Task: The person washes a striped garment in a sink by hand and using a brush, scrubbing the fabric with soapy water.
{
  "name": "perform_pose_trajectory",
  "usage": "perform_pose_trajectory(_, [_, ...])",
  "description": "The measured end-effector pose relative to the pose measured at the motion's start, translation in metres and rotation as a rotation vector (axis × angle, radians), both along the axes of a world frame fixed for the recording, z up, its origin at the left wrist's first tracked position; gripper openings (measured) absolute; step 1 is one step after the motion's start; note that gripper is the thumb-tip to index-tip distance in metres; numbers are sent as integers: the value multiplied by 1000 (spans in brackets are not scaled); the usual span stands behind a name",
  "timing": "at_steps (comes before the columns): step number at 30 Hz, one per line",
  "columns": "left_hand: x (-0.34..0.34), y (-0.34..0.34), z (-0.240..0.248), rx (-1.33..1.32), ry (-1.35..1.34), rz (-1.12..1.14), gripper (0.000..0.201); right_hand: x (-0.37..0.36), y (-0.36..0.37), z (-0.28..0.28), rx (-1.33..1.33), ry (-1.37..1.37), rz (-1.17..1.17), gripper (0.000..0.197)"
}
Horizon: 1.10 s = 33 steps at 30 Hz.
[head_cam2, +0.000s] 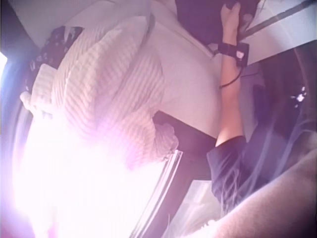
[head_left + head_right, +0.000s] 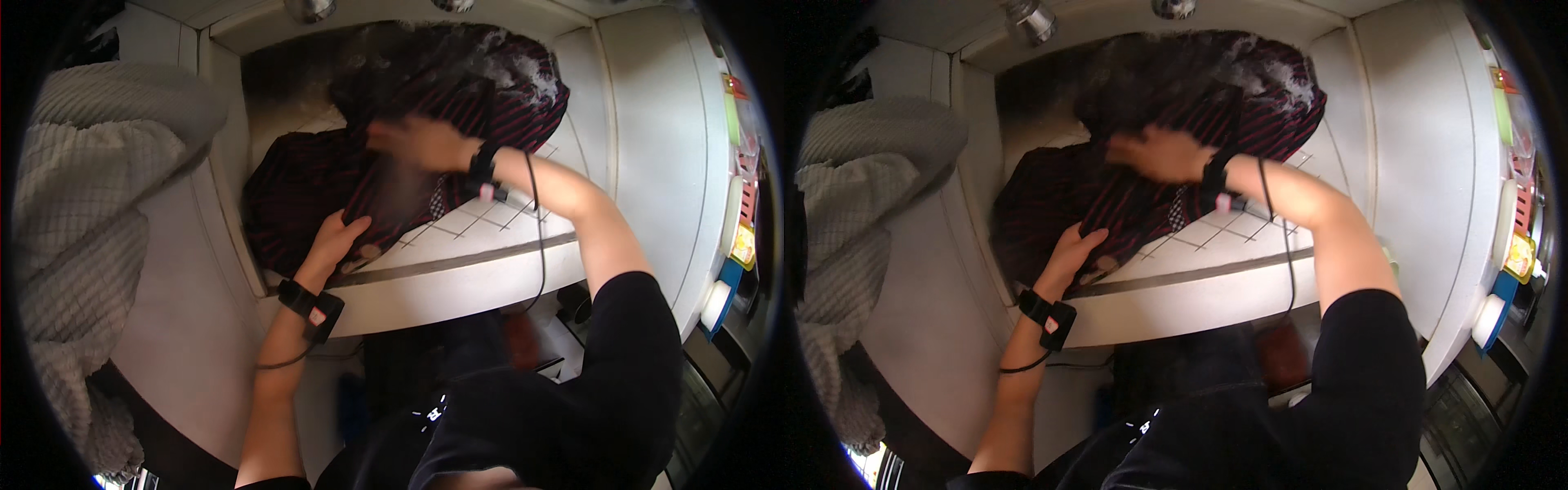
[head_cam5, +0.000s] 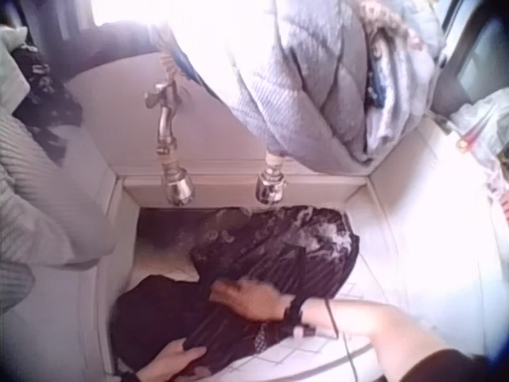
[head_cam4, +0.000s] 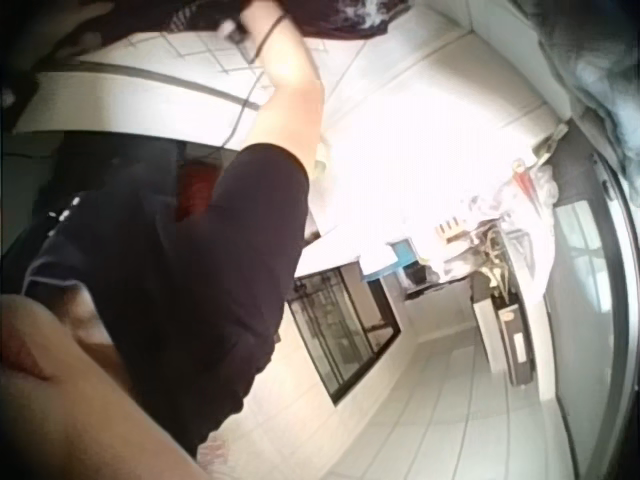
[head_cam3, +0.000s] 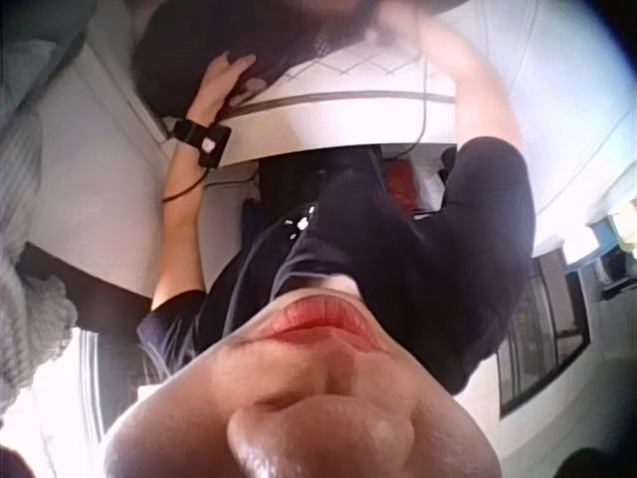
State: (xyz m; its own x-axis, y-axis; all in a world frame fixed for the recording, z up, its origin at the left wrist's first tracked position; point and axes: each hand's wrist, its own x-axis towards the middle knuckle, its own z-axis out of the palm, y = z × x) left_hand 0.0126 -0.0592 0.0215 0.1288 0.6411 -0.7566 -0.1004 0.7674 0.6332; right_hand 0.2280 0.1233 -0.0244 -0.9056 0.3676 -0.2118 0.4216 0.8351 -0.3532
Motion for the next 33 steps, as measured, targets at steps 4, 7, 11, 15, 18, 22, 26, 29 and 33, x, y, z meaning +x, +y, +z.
perform_pose_trajectory(4, [0, -1, 0, -8, -11, 12, 38, 67, 88, -37, 359, -426, -387, 59])
perform_pose_trajectory(7, [0, -1, 1, 6, -13, 31, 38, 110, 136, -57, 396, -491, -639, 57])
perform_pose_trajectory(11, [-1, 1, 3, -32, -17, 28, 39, 96, 109, -28, 141, -263, -768, 52])
perform_pose_trajectory(15, [-1, 3, 5, -44, 5, 19, 40, 55, 4, 26, 53, 139, -82, 50])
perform_pose_trajectory(18, [-1, 2, 5, -40, 28, 23, 41, 57, -20, 30, -64, -64, -36, 58])
perform_pose_trajectory(22, [-1, 1, 3, -28, -14, 2, 42, 107, 38, -2, 176, -268, -294, 59])
perform_pose_trajectory(26, [-2, 0, 0, -3, 40, -1, 41, 158, 109, -11, 246, -668, -623, 63])
perform_pose_trajectory(29, [-1, -1, -1, -2, 26, 24, 40, 140, 112, 4, 166, -464, -704, 59])
perform_pose_trajectory(33, [0, -1, -1, 2, 19, 32, 38, 55, 36, 22, 92, 78, -187, 57])
